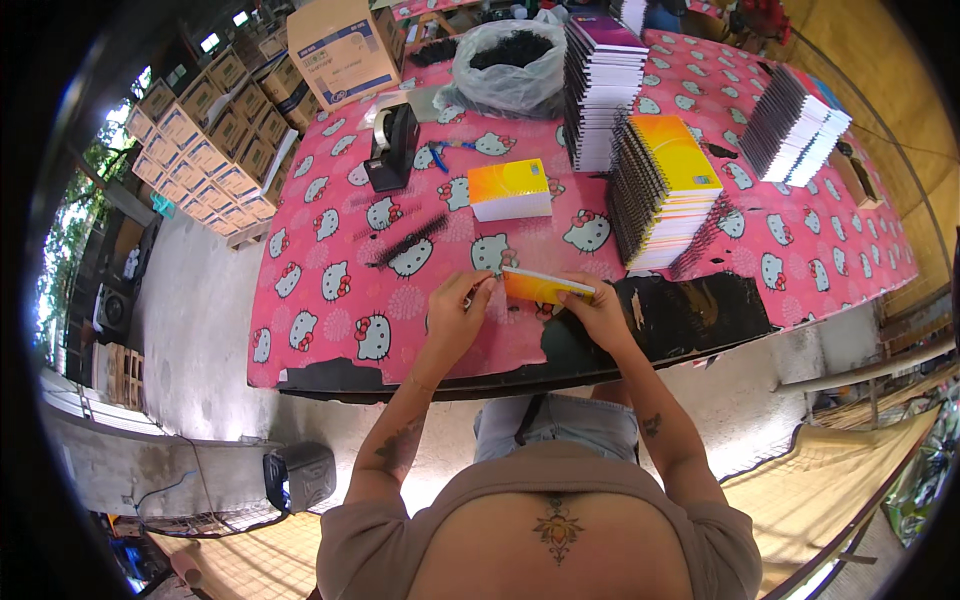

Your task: The person tapes the spines of small notebooks by hand, placing a strip of yellow tape along the edge and folding it over before stacking the completed notebooks on a table.

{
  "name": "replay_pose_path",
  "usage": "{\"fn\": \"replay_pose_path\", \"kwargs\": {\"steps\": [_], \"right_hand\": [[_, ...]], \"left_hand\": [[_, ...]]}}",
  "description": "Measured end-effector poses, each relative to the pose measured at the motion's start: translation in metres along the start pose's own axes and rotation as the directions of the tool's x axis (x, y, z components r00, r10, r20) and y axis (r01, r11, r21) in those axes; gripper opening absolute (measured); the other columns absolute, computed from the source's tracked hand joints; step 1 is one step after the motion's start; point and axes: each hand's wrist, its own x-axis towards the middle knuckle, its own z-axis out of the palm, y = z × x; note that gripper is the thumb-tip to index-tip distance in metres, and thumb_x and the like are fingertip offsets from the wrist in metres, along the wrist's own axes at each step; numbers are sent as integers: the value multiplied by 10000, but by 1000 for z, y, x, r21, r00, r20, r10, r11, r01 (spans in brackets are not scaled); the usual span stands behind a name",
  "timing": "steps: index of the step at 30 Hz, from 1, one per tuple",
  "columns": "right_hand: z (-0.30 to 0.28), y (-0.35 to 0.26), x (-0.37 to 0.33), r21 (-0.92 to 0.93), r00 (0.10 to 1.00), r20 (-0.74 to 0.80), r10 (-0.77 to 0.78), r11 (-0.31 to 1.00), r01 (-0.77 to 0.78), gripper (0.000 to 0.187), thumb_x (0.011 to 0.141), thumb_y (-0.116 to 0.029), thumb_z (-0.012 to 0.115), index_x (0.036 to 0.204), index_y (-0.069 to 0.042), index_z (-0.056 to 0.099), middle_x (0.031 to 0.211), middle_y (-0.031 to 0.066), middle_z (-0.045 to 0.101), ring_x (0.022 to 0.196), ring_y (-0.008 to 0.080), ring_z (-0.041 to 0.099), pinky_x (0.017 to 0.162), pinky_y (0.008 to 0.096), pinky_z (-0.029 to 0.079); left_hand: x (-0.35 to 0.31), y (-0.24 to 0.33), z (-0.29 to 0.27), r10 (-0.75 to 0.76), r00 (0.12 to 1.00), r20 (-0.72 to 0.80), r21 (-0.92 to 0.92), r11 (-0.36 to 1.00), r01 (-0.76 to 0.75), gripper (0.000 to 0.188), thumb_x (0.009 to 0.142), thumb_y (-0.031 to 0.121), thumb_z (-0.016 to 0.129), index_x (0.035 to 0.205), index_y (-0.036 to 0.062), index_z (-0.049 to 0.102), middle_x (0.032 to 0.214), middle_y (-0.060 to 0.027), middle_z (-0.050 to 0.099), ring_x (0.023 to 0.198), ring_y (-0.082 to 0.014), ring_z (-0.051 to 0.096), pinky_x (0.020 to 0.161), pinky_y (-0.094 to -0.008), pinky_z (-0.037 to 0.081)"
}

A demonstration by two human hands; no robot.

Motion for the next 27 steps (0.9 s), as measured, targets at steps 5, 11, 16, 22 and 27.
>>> {"fn": "replay_pose_path", "kwargs": {"steps": [5, 11, 16, 22, 27], "right_hand": [[1, 0, 0, 2, 999, 11, -50, 999, 50, 257, 975, -6, 627, 1230, 1, 661, 1151, 53, 681, 1015, 117, 641, 904, 262, 507], [-2, -12, -10, -63, 998, 36, -47, 997, 49, 233, 976, -22, 638, 1205, 6, 669, 1110, 42, 693, 1002, 95, 621, 901, 249, 495], [1, -21, -14, -55, 999, 38, 25, 998, -23, 229, 963, -38, 671, 1188, 4, 678, 1124, 36, 694, 1019, 102, 620, 917, 252, 493], [15, -35, -19, 15, 988, -156, -18, 1000, 20, 248, 976, -85, 660, 1211, -6, 667, 1078, 24, 687, 964, 86, 612, 871, 244, 496], [14, -44, -20, -66, 993, -116, -11, 998, 3, 259, 976, -80, 646, 1225, -7, 662, 1057, 38, 692, 949, 88, 613, 865, 246, 494]], "left_hand": [[6, -6, -2, -22, 1000, -1, 8, 1000, 22, 132, 930, 94, 686, 1038, 22, 711, 760, -124, 619, 672, -253, 615, 585, -335, 460], [22, -6, -15, 246, 952, 182, 32, 966, -256, 174, 934, 100, 689, 1098, 45, 694, 860, -97, 626, 716, -222, 594, 631, -313, 471], [30, 5, -24, 6, 850, 526, 57, 997, -43, 363, 952, 212, 649, 1281, 62, 612, 1239, -157, 596, 983, -302, 623, 796, -447, 492], [-18, 34, 20, 369, 900, 233, 637, 641, -428, 600, 898, 265, 665, 1425, 38, 490, 1437, -210, 454, 1318, -388, 447, 1129, -588, 274], [14, 33, 0, 335, 912, 235, 383, 831, -404, 319, 944, 225, 639, 1226, 76, 632, 1188, -124, 642, 1135, -312, 601, 1164, -574, 244]]}}
